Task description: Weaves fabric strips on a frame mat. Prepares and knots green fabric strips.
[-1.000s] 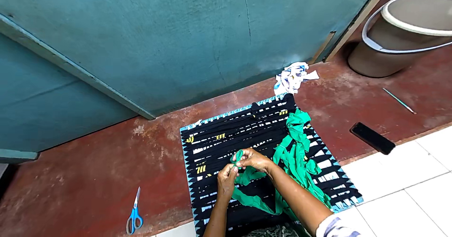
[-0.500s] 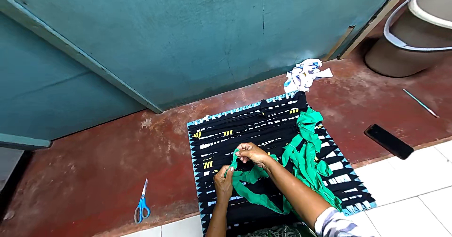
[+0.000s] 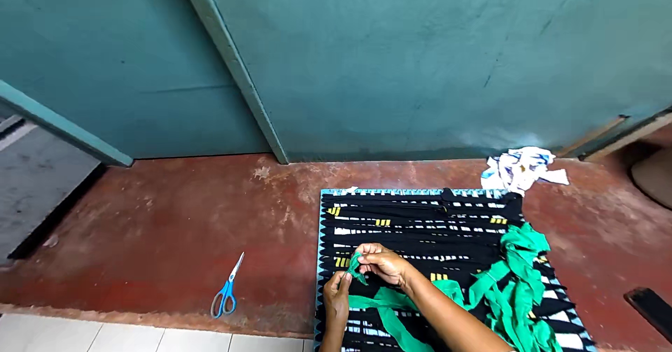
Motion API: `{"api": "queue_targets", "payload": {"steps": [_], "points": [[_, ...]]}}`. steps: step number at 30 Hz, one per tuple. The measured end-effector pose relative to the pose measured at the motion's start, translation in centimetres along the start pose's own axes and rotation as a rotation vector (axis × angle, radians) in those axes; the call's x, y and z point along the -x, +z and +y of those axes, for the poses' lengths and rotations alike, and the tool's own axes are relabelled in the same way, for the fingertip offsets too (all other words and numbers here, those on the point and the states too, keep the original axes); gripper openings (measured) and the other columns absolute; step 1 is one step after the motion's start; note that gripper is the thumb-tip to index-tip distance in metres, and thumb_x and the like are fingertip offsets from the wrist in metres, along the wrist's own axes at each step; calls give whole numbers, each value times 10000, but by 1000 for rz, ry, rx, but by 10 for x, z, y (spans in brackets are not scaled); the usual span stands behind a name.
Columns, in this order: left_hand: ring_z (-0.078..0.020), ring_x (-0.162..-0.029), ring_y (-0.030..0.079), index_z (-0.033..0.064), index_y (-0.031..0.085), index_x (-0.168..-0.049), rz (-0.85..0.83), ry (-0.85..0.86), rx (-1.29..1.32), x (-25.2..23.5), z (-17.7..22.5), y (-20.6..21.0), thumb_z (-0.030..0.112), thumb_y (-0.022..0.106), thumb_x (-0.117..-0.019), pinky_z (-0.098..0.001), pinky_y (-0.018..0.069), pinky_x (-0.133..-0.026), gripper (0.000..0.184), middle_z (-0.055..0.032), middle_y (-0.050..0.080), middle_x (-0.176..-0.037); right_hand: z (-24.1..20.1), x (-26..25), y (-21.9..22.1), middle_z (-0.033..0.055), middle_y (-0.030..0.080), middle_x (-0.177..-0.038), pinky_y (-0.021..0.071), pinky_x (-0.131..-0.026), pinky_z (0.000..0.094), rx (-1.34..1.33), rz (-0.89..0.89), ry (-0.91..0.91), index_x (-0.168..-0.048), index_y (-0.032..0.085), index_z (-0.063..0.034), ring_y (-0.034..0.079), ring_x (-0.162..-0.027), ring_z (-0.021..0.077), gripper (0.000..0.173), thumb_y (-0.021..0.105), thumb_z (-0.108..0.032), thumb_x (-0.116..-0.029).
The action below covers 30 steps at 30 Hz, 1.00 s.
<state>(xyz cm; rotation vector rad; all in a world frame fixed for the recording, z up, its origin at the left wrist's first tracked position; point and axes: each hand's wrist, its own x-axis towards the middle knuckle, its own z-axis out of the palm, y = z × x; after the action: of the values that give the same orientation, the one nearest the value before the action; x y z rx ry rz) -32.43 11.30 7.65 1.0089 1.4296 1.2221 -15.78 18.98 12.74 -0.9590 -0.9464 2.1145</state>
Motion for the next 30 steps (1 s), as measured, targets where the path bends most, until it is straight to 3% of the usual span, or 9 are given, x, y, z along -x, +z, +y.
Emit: {"api": "queue_targets", "payload": {"steps": [7, 11, 14, 18, 23, 26, 30], "points": [[20, -530, 480, 4, 681, -837, 89, 11, 19, -11, -13, -9, 62, 560, -972, -168, 424, -543, 190, 58, 567, -635, -4, -42, 16, -35, 596, -762, 517, -635, 226, 275, 97, -20, -967, 574, -42, 585, -652, 51, 97, 565, 49, -934], [22, -527, 464, 13, 675, -810, 123, 40, 30, -20, -16, -11, 59, 574, -961, -166, 410, -545, 188, 66, 538, -613, -5, -57, 21, -26, 586, -747, 513, -634, 237, 350, 118, 13, -946, 569, -37, 582, -653, 61, 103, 605, 54, -915], [27, -557, 483, -5, 677, -808, 160, 63, 13, -24, -17, -12, 47, 584, -952, -167, 426, -580, 180, 53, 554, -625, -8, -66, 22, -16, 624, -757, 507, -649, 229, 458, 122, 34, -958, 646, 12, 585, -671, 45, 60, 626, 53, -919], [22, -573, 493, -21, 672, -798, 202, 67, -6, -30, -20, -15, 41, 593, -948, -169, 430, -597, 181, 36, 561, -630, -15, -81, 18, 16, 571, -775, 475, -683, 254, 698, 111, 40, -962, 638, 44, 531, -695, 63, 51, 626, 65, -917], [-2, -664, 587, -47, 704, -844, 207, 119, -26, -39, -25, -13, 52, 615, -938, -196, 494, -691, 163, -23, 653, -703, -11, -102, 19, 43, 546, -785, 504, -680, 282, 693, 192, 39, -997, 588, 39, 546, -681, 100, 60, 604, 53, -940], [-37, -694, 612, -50, 713, -864, 219, 117, -47, -46, -28, -11, 61, 611, -940, -235, 509, -721, 170, -53, 671, -727, -7, -113, 22, 34, 503, -780, 449, -655, 279, 709, 222, 47, -987, 573, 25, 492, -675, 102, 46, 596, 34, -949], [-95, -721, 644, -61, 725, -891, 256, 128, -96, -54, -33, -8, 58, 622, -942, -290, 524, -747, 165, -98, 692, -757, -11, -128, 13, 12, 508, -745, 448, -636, 263, 754, 151, 39, -960, 589, 25, 492, -647, 78, 42, 614, 39, -930]]}}
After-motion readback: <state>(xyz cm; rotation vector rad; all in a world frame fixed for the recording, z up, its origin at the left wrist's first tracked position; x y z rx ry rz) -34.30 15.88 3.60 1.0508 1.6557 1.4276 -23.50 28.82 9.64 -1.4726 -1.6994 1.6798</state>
